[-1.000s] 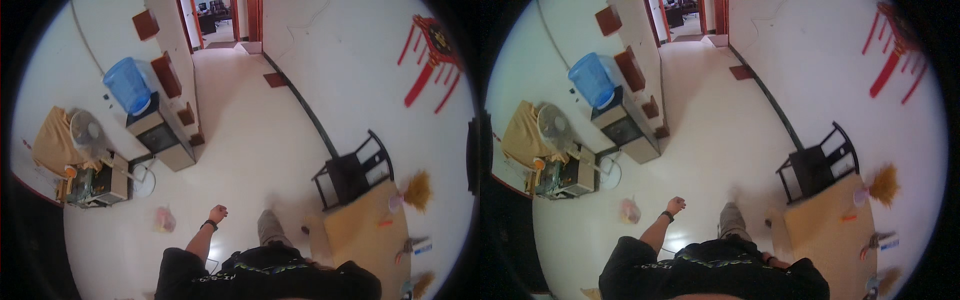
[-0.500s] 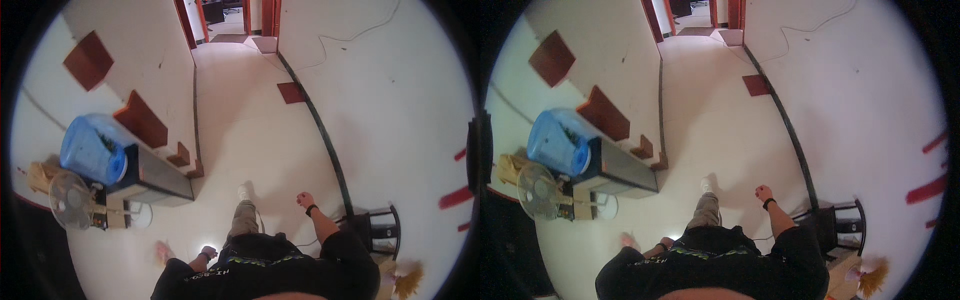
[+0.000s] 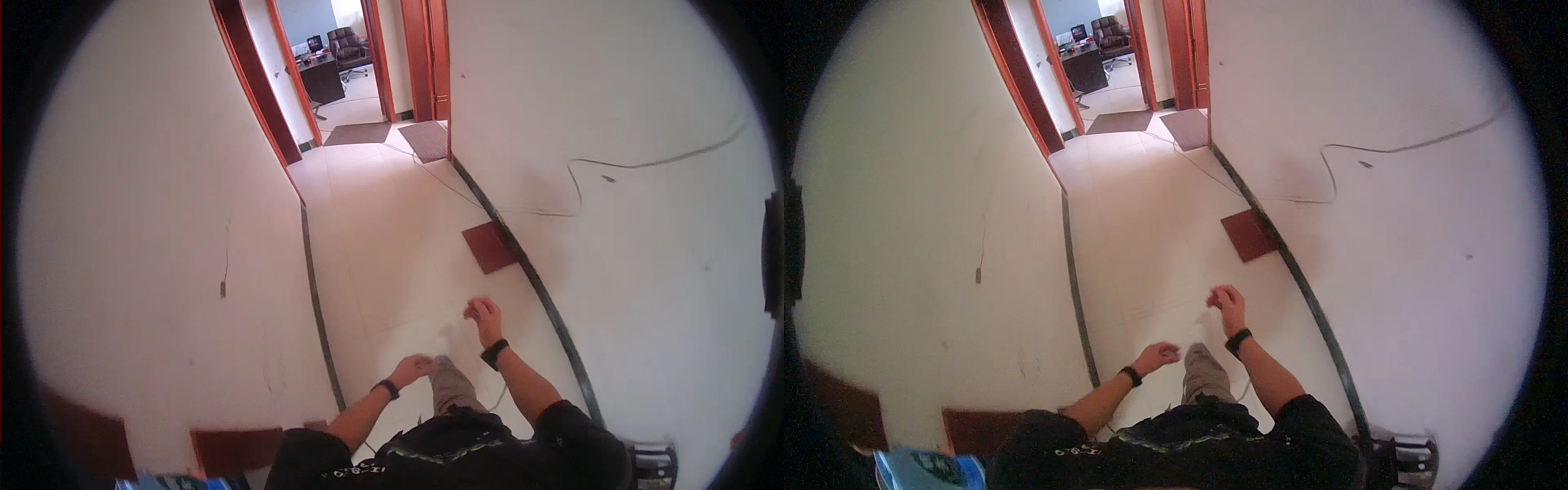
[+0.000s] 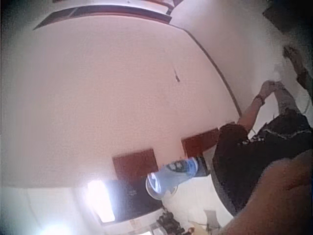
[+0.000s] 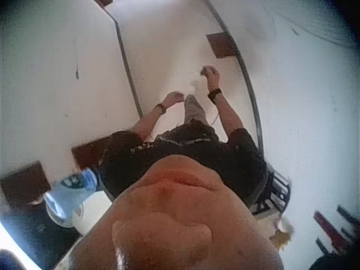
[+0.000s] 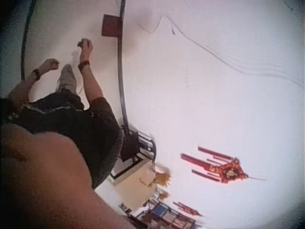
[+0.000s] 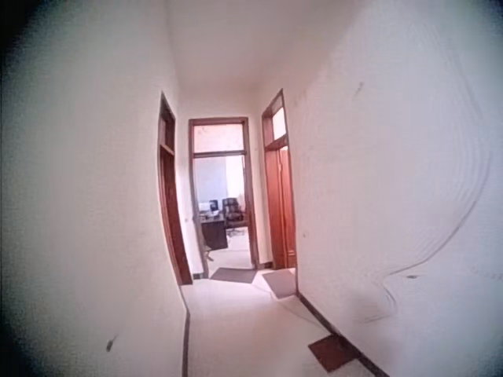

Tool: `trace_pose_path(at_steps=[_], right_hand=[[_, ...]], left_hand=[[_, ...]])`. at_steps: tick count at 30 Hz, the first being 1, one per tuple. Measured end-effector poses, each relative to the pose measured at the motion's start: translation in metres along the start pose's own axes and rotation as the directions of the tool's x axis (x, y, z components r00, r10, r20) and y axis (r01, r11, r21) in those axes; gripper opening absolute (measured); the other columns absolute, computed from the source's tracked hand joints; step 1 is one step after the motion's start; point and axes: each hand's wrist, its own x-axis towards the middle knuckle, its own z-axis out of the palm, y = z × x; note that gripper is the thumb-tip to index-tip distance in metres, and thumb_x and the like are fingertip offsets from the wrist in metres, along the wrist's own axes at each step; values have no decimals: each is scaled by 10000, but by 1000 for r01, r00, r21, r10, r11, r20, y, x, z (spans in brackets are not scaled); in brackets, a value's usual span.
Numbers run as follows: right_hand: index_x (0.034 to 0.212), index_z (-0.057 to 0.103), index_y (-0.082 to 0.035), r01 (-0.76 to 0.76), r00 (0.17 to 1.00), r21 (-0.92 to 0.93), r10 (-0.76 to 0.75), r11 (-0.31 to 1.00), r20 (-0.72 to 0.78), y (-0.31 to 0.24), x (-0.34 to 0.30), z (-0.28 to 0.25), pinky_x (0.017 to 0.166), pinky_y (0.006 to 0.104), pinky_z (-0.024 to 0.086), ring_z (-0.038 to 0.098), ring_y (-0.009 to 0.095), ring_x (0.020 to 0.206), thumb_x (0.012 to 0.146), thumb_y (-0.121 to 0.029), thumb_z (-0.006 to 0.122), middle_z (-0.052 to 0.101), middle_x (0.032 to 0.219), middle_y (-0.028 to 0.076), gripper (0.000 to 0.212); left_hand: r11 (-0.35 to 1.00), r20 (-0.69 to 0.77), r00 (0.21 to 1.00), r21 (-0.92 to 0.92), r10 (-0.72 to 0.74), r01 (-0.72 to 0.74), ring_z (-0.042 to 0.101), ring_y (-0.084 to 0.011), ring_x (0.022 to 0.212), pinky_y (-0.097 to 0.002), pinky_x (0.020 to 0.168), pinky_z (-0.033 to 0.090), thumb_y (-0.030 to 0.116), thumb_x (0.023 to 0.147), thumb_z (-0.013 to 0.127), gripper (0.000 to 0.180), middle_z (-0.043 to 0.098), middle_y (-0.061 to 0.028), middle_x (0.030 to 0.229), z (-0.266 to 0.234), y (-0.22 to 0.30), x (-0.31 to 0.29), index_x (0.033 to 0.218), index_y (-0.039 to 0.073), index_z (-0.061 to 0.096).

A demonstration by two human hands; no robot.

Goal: The person is seen walking to the bed and starting to fold the blanket to make the bed.

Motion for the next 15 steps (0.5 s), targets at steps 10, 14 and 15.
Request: trace_pose_path(at_steps=[10,14,15], right_hand=[[964,597,6,25,969,303,-97,953,226,-37,377,205,708,344,509,601,195,769,957,-88,491,600,834,85,141],[960,598,11,16,969,232,-73,973,237,-38,504,241,700,339,507,595,193,750,960,-77,487,599,829,88,141],[960,598,11,14,969,227,-69,974,236,-38,539,250,700,339,507,595,193,750,960,-77,487,599,829,88,141]], left_hand=[[819,9,977,-547,211,-172,589,-202,1105,-367,967,492,170,892,699,454,617,-87,1169,-219,199,294,1263,-14,513],[845,-9,984,-511,177,-157,594,-204,1098,-373,961,495,215,886,713,474,621,-95,1166,-303,234,391,1249,-23,522],[828,13,978,-536,207,-168,596,-205,1097,-374,963,494,222,884,716,483,619,-99,1174,-323,237,419,1251,-25,522]])
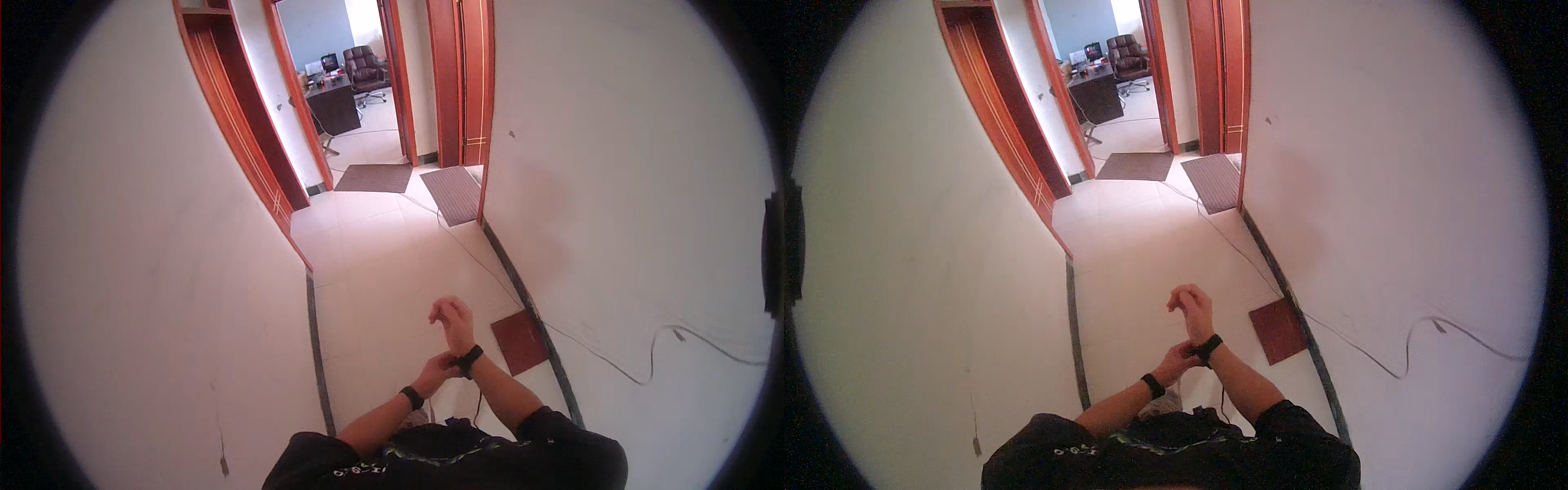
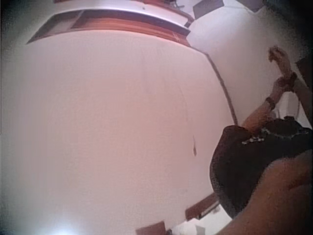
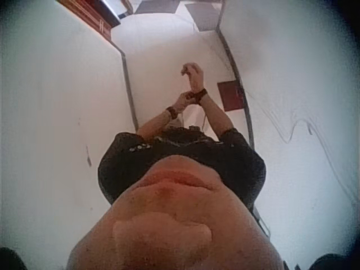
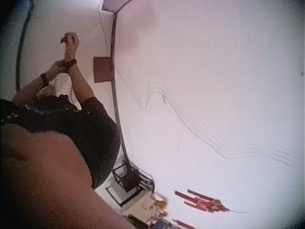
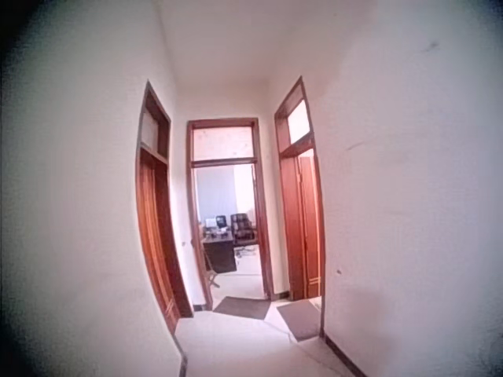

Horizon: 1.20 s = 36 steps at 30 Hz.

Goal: The person is seen walking to the bed and starting to fold the blanket to make the bed.

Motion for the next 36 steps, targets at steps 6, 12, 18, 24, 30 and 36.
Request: trace_pose_path(at_steps=[6,12,18,24,30,36], right_hand=[[967,604,20,171,985,-205,-172,964,15,23,219,-24,692,317,510,602,180,736,971,-76,469,613,815,87,165],[945,591,6,103,990,-63,-108,993,-93,14,412,-32,664,318,488,584,177,715,965,-116,498,589,804,72,154],[948,604,5,113,981,-104,-128,988,-146,41,611,-84,632,294,481,572,149,682,971,-118,494,592,779,62,167],[943,603,-9,128,973,7,-124,992,-195,79,836,-108,582,288,457,558,153,673,957,-133,499,580,786,59,162],[937,597,-15,79,986,3,-77,997,-146,73,1038,-102,576,284,451,545,151,654,955,-140,505,571,769,53,156],[931,607,-5,152,930,-146,-191,978,-315,46,1194,-165,583,261,464,556,132,645,970,-141,499,593,768,59,178]], left_hand=[[976,101,991,-212,83,-60,614,-178,1033,-346,931,505,79,908,656,361,629,-90,1147,-114,34,188,1235,-19,541],[999,210,977,-7,38,-37,602,-160,1042,-341,928,504,75,899,668,379,627,-71,1156,-215,134,363,1241,-22,538],[999,248,968,14,-32,29,595,-164,1061,-337,941,495,69,901,662,364,624,-70,1158,-305,209,526,1231,-26,541],[999,159,986,1,-52,53,583,-185,1095,-363,975,487,131,899,681,406,621,-87,1178,-424,277,697,1249,-12,532],[1000,135,991,8,22,-23,615,-170,1026,-344,935,512,64,902,651,325,650,-88,1107,-518,370,850,1201,-36,571],[973,312,946,230,-91,18,596,-131,1019,-318,892,504,125,869,718,334,658,-61,1095,-571,405,1034,1151,-9,600]])
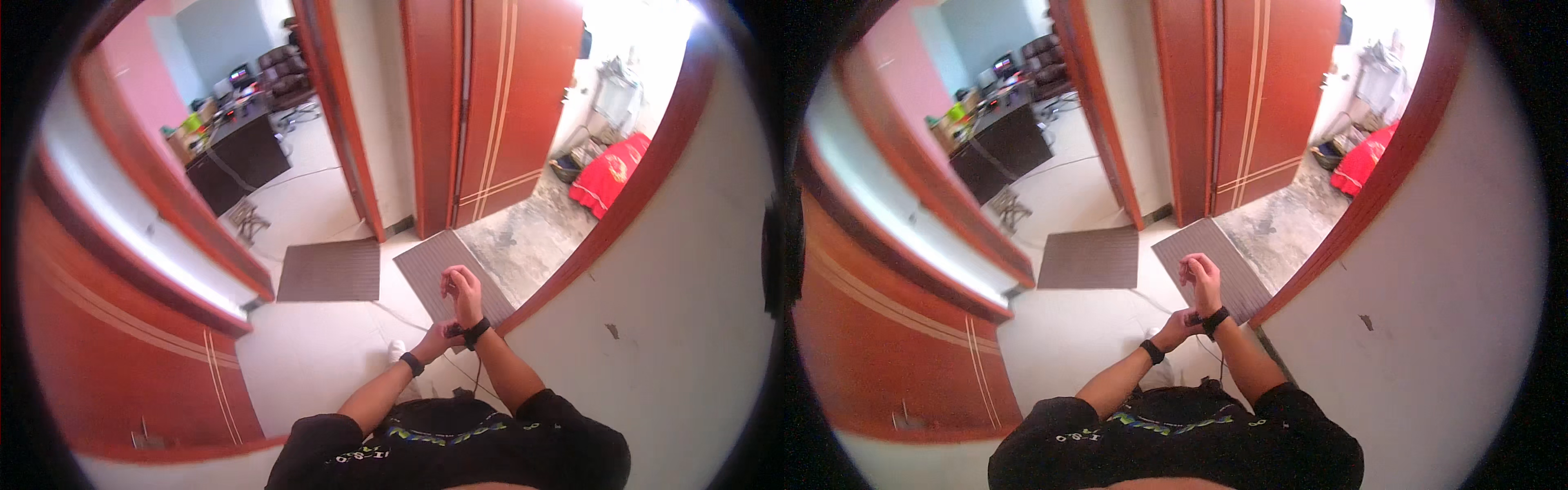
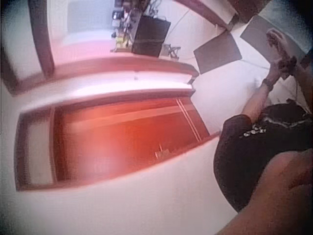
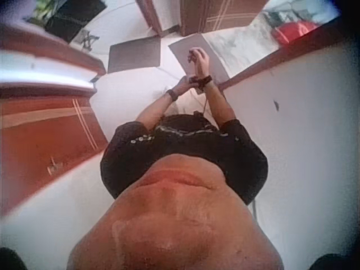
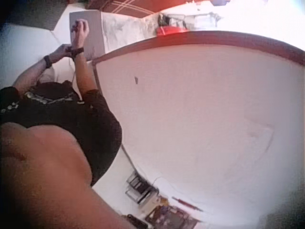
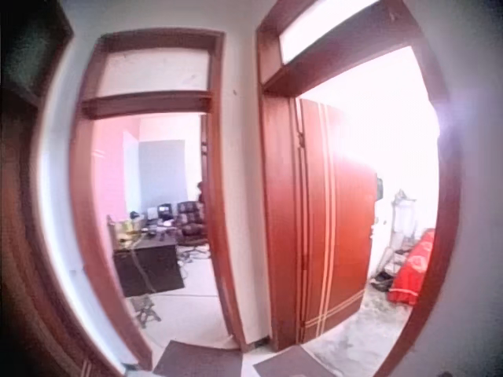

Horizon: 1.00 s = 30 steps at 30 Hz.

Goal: The person is seen walking to the bed and starting to fold the blanket to make the bed.

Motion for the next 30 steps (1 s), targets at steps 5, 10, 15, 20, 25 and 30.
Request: trace_pose_path(at_steps=[5,10,15,20,25,30], right_hand=[[957,603,-11,61,988,53,-53,997,-146,0,129,-29,584,255,462,563,134,656,967,-150,506,593,771,55,169],[948,597,-5,250,907,32,-222,968,-356,-50,224,-86,585,275,458,560,145,651,962,-165,503,586,761,58,187],[944,601,-4,368,803,-38,-338,929,-492,-81,324,-144,579,274,460,556,141,632,958,-163,506,576,736,55,186],[950,602,-6,439,800,63,-359,896,-481,-104,441,-220,585,267,459,563,130,653,959,-158,510,579,742,47,178],[952,598,-9,378,816,74,-294,923,-498,-154,536,-280,604,277,455,552,145,650,961,-167,508,586,753,60,182],[985,615,-21,334,680,-97,-311,938,-664,-175,589,-394,613,273,474,577,126,674,964,-202,528,607,772,58,202]], left_hand=[[981,232,972,-183,-27,71,600,-115,981,-291,891,482,139,831,757,384,661,-26,1075,-69,0,136,1151,1,595],[990,469,877,-26,-108,136,592,-100,970,-276,855,491,148,849,744,382,655,-26,1067,-80,47,270,1164,1,585],[989,551,827,142,-112,40,573,-89,989,-264,863,492,115,867,717,403,641,-23,1078,-88,68,408,1222,-1,566],[984,579,796,102,-176,144,580,-99,1007,-277,876,488,127,859,728,397,641,-26,1098,-98,88,551,1204,5,575],[971,579,785,54,-221,234,605,-172,1056,-318,871,510,160,888,702,483,623,-70,1159,-101,98,671,1299,12,495],[946,517,794,131,-320,296,622,-193,1019,-317,829,512,208,934,637,406,624,-78,1108,-90,137,805,1276,35,504]])
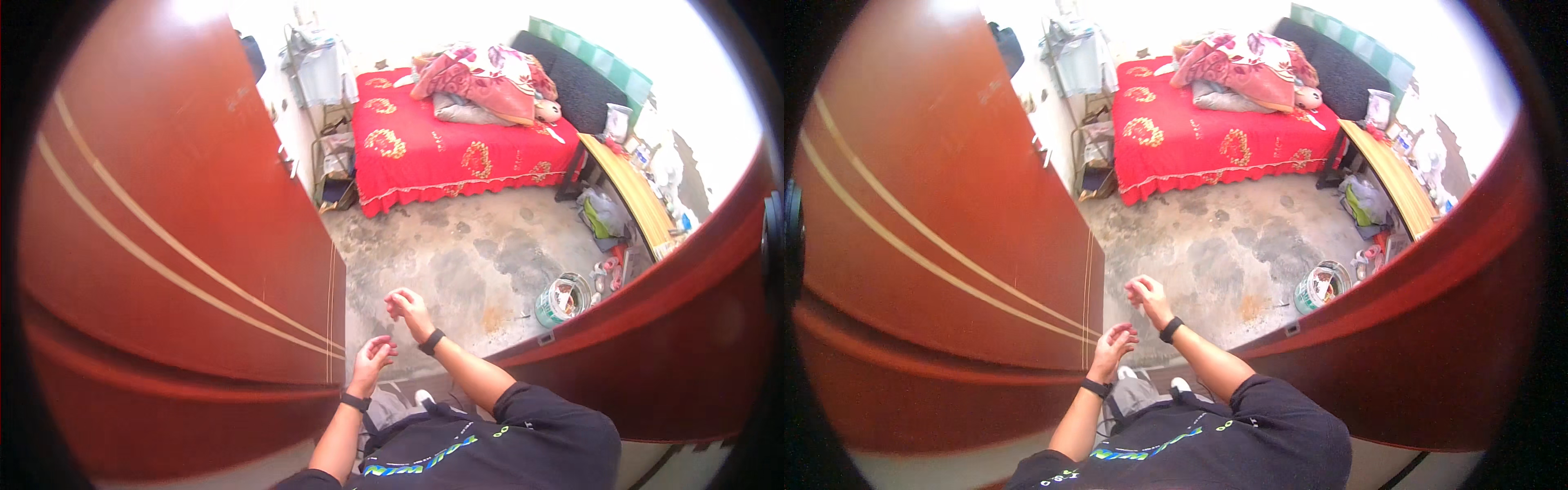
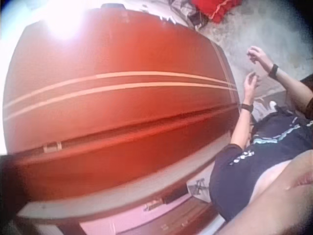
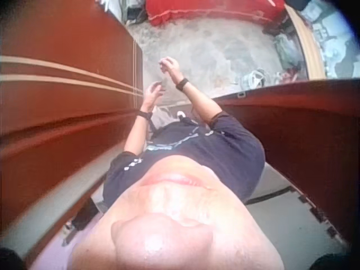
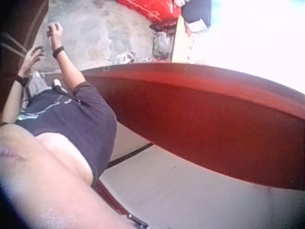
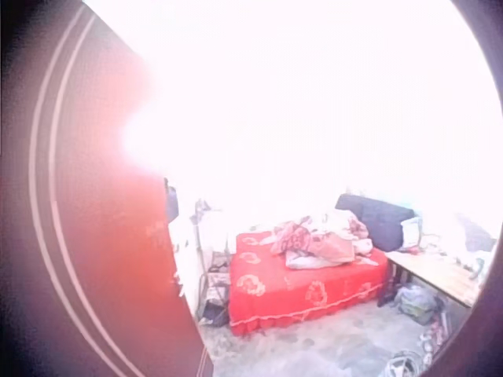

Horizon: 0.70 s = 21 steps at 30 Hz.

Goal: The person is seen walking to the bed and starting to fold the blanket to make the bed.

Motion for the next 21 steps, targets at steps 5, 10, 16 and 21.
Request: trace_pose_path(at_steps=[5,10,16,21], right_hand=[[1126,611,-30,-101,972,-472,188,876,141,20,53,-30,746,287,520,632,131,855,973,-270,567,677,975,56,288],[1363,446,14,-142,983,-57,147,988,108,1,82,24,996,365,457,522,186,1208,903,-195,676,556,1291,102,555],[1338,467,30,-49,997,36,47,998,57,-39,186,-20,983,305,441,541,135,1128,874,-144,715,584,1232,50,555],[1283,526,15,64,996,-69,-68,996,-58,-72,270,-88,942,286,460,569,122,1061,863,-126,725,620,1156,38,486]], left_hand=[[789,144,970,-611,198,-70,543,-143,830,-282,716,439,219,978,544,236,573,-26,941,-40,81,146,1160,69,558],[615,248,929,-788,276,28,476,-135,759,-277,665,391,224,990,504,218,530,-15,874,-12,163,270,1135,74,564],[592,550,802,-735,234,331,471,-143,749,-279,677,378,237,995,485,232,528,-17,852,53,204,372,1117,61,573],[663,555,803,-688,217,296,467,-136,746,-283,671,374,234,996,484,212,511,-16,816,103,216,482,1067,56,574]])
